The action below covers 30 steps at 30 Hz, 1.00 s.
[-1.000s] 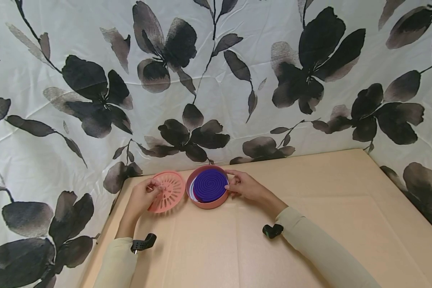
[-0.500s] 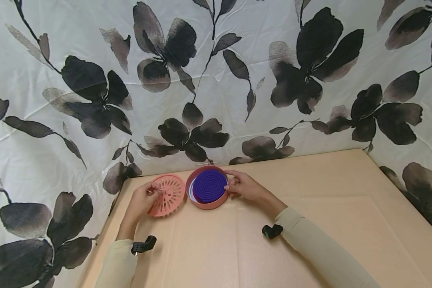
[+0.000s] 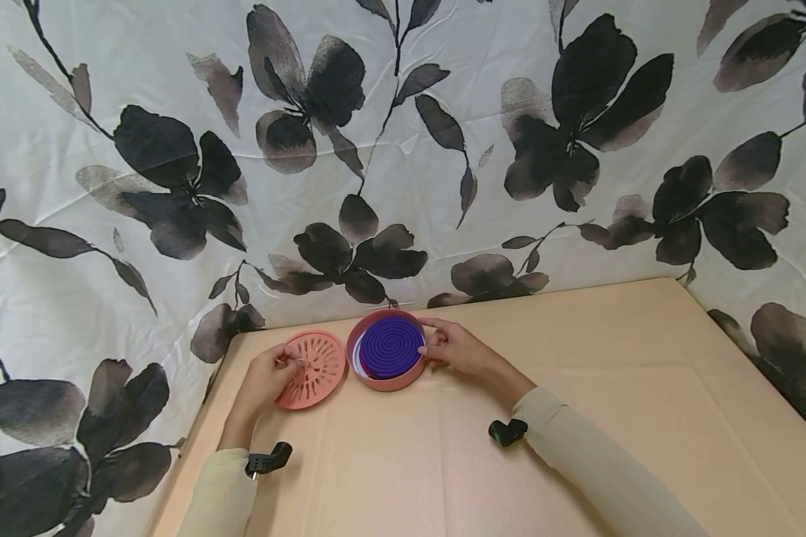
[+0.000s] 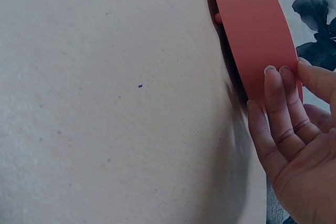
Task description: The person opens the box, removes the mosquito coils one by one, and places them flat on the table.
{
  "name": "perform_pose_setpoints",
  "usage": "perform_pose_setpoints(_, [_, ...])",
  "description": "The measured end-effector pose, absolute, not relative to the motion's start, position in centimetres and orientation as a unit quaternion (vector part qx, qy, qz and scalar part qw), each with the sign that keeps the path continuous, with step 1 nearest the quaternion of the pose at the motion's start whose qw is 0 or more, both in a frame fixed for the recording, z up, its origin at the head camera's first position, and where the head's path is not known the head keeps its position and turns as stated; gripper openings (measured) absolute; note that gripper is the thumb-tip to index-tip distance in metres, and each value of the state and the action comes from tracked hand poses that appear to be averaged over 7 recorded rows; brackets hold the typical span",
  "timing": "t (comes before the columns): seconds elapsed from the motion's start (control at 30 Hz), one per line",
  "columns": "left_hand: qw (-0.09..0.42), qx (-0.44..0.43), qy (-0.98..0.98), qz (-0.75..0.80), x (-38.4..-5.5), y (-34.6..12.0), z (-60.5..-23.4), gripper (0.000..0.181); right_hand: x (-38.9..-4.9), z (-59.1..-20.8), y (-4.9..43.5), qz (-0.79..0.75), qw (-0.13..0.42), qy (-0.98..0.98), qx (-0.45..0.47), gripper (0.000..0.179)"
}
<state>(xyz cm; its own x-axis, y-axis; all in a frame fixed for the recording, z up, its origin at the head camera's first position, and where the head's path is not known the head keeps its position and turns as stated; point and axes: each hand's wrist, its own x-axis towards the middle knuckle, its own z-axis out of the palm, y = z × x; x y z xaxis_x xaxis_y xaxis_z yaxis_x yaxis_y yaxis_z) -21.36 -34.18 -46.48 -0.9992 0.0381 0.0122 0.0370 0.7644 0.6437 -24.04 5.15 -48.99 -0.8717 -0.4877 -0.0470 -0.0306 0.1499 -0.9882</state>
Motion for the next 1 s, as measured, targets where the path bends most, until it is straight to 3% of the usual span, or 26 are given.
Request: perform_pose_setpoints(1.0, [0.029,-0.008,0.937,0.348,-21.3,-34.7,-47.9,0.01,-24.2,-49.1,5.3,-0.63,0.181,0.735,-0.171,0.066])
